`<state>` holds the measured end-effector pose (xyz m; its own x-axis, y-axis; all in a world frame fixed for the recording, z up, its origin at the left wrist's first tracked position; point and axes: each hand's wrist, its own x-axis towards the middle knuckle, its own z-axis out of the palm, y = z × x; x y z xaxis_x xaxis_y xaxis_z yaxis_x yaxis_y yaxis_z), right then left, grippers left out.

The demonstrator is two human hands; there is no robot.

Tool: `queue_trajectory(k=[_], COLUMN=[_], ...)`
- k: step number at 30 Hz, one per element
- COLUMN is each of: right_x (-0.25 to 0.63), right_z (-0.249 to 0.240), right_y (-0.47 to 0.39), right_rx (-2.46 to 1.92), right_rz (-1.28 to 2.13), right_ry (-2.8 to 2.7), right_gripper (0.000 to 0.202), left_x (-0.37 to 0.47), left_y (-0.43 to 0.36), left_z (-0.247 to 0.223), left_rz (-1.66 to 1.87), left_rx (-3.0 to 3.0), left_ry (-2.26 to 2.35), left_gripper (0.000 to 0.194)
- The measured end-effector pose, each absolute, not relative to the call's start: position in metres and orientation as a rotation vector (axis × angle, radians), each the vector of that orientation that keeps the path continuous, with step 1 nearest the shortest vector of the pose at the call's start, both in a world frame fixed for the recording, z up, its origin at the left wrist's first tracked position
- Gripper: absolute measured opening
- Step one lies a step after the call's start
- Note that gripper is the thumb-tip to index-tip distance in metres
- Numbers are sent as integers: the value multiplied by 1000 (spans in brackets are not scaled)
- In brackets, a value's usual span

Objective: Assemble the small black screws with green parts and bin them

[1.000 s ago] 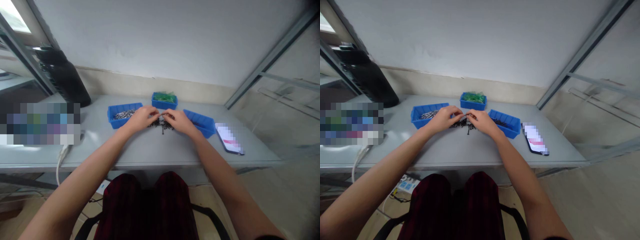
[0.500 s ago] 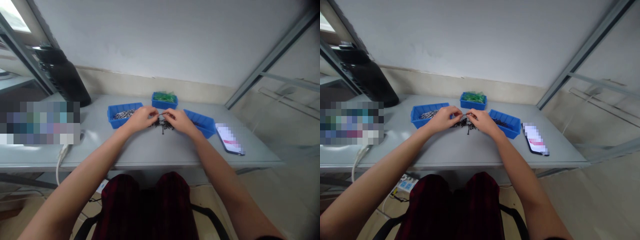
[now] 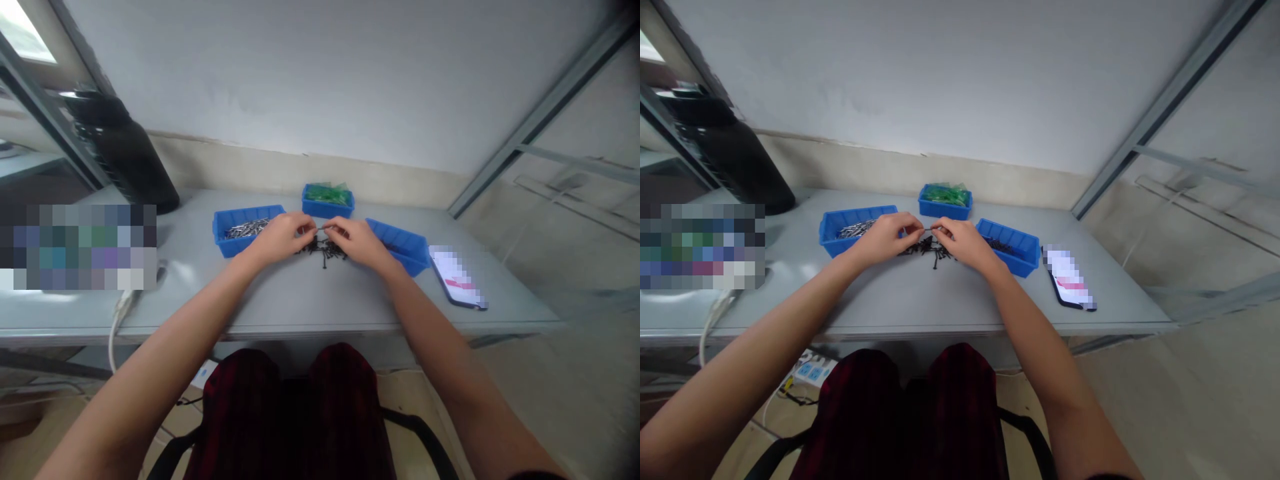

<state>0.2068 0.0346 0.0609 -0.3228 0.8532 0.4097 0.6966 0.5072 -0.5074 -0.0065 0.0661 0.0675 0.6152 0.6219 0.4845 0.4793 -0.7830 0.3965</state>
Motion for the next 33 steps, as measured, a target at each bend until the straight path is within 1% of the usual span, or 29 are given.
queue_trajectory(k=[33], right_x=[205], right_z=[63], right_y=[32], right_rx=[-1275], right_rz=[323], right_ry=[-2114], right_gripper=[30], left_x=[-7], left_y=[69], left_z=[65], left_rz=[907], left_rx=[2619], left_ry=[896], left_gripper=[18])
